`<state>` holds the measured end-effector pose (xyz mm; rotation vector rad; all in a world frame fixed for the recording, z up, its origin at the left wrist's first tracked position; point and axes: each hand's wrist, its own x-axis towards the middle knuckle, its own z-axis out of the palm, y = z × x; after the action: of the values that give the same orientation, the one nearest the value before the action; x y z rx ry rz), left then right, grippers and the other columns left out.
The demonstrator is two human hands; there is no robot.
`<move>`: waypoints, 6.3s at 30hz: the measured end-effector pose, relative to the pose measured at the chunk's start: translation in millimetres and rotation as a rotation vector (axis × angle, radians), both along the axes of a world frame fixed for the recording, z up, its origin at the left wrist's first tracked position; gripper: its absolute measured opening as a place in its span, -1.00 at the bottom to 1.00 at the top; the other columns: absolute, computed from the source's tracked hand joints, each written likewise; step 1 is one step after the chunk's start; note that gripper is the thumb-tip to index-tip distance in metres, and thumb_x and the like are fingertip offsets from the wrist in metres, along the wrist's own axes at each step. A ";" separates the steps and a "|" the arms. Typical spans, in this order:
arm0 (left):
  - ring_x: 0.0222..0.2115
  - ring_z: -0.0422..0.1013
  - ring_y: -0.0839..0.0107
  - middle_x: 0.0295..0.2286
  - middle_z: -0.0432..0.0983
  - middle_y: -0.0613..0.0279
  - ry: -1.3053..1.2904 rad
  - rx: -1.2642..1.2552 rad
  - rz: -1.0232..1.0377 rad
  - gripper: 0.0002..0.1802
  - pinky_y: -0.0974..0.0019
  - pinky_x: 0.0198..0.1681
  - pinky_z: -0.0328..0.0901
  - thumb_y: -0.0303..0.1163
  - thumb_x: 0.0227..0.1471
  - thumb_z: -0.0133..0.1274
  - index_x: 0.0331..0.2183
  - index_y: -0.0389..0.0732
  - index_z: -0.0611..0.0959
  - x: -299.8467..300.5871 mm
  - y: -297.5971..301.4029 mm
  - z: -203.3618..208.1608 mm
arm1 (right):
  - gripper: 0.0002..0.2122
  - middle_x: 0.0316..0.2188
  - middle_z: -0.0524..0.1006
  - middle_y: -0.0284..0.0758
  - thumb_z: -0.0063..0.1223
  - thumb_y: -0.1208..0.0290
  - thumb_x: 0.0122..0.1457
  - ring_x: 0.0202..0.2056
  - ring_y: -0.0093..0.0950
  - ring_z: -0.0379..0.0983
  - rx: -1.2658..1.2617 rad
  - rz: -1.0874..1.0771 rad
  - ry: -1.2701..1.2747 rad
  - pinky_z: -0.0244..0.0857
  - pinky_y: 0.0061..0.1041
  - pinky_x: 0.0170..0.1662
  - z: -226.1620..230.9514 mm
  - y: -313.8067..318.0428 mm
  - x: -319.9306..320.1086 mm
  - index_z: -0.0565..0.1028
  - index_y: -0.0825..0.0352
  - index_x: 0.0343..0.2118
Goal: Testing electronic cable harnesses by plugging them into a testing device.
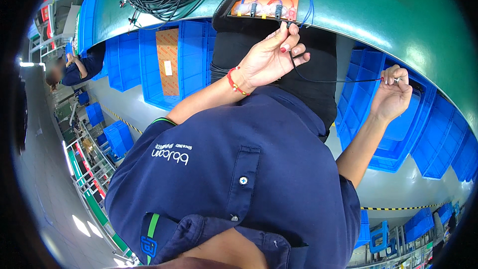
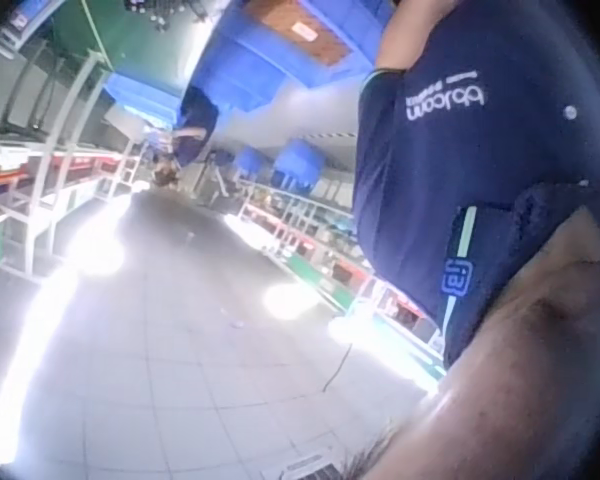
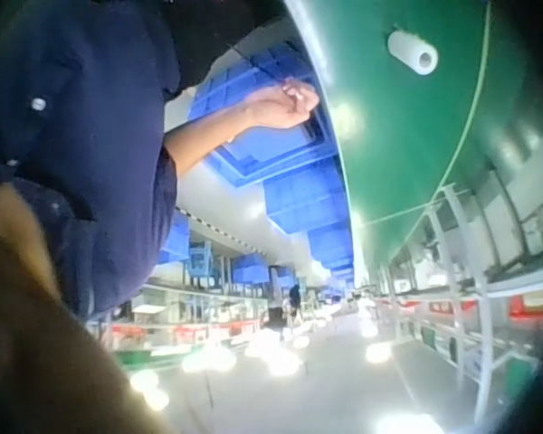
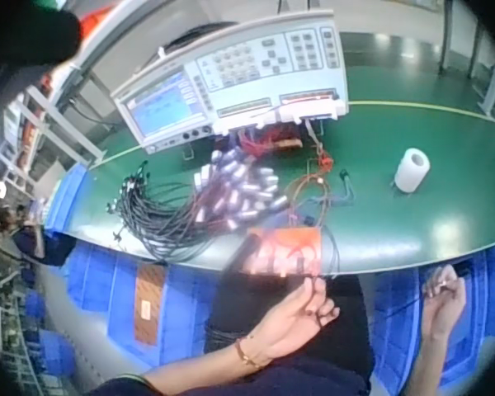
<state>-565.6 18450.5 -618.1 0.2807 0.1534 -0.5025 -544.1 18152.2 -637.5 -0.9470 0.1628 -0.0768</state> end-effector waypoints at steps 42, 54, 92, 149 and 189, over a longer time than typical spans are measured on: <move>-0.60 0.44 0.38 -0.66 0.49 0.09 -0.600 0.899 0.598 -0.59 0.31 -0.35 0.37 -0.21 0.24 -0.08 -0.41 -0.38 0.59 -18.4 179.2 125.4 | -0.87 -0.65 0.11 -0.45 -0.13 0.38 0.03 -0.54 -0.60 -0.03 0.033 0.300 -0.326 -0.09 -0.52 -0.36 122.8 107.1 43.3 0.20 0.25 -0.47; -0.26 0.39 0.42 -0.28 0.49 0.14 -0.152 1.778 1.173 -0.48 0.33 -0.10 0.28 -0.15 0.11 0.14 -0.07 -0.38 0.53 28.6 368.2 92.1 | -0.87 -0.55 0.24 -0.39 -0.21 0.50 0.09 -0.47 -0.56 0.15 0.232 0.475 -0.358 0.05 -0.57 -0.34 97.2 300.9 129.2 0.36 0.38 -0.34; -0.22 0.44 0.10 -0.39 0.49 0.12 -0.846 1.866 -0.528 -0.87 0.10 -0.18 0.35 -0.40 0.00 0.08 -0.37 -0.23 0.59 -59.7 118.9 -9.5 | -0.75 -0.28 0.46 -0.16 0.09 0.32 0.14 -0.16 -0.21 0.39 -1.041 1.104 -0.422 0.25 -0.31 -0.04 -25.9 206.5 -53.4 0.48 0.37 -0.20; -0.62 0.01 0.76 -0.61 0.14 0.53 -0.189 0.677 -0.063 -0.58 0.61 -0.58 0.01 -0.16 0.30 -0.16 -0.12 -0.34 0.55 -3.0 13.4 23.9 | -0.84 -0.63 0.12 -0.41 -0.26 0.30 0.02 -0.50 -0.55 -0.02 -0.022 0.181 -0.085 -0.08 -0.50 -0.36 34.7 56.2 5.1 0.23 0.27 -0.57; -0.60 0.34 0.70 -0.51 0.60 0.23 -0.103 1.019 0.476 -0.85 0.58 -0.52 0.26 -0.42 0.10 0.15 -0.32 -0.30 0.62 -2.3 -11.2 16.2 | -0.87 -0.62 0.15 -0.40 -0.25 0.36 0.00 -0.49 -0.56 0.01 -0.040 0.104 -0.075 -0.06 -0.52 -0.33 26.5 53.0 5.1 0.24 0.28 -0.57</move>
<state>-567.9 18439.3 -601.9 1.2301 0.3598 0.1070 -539.0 18205.2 -611.1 -0.9893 0.0429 -0.0193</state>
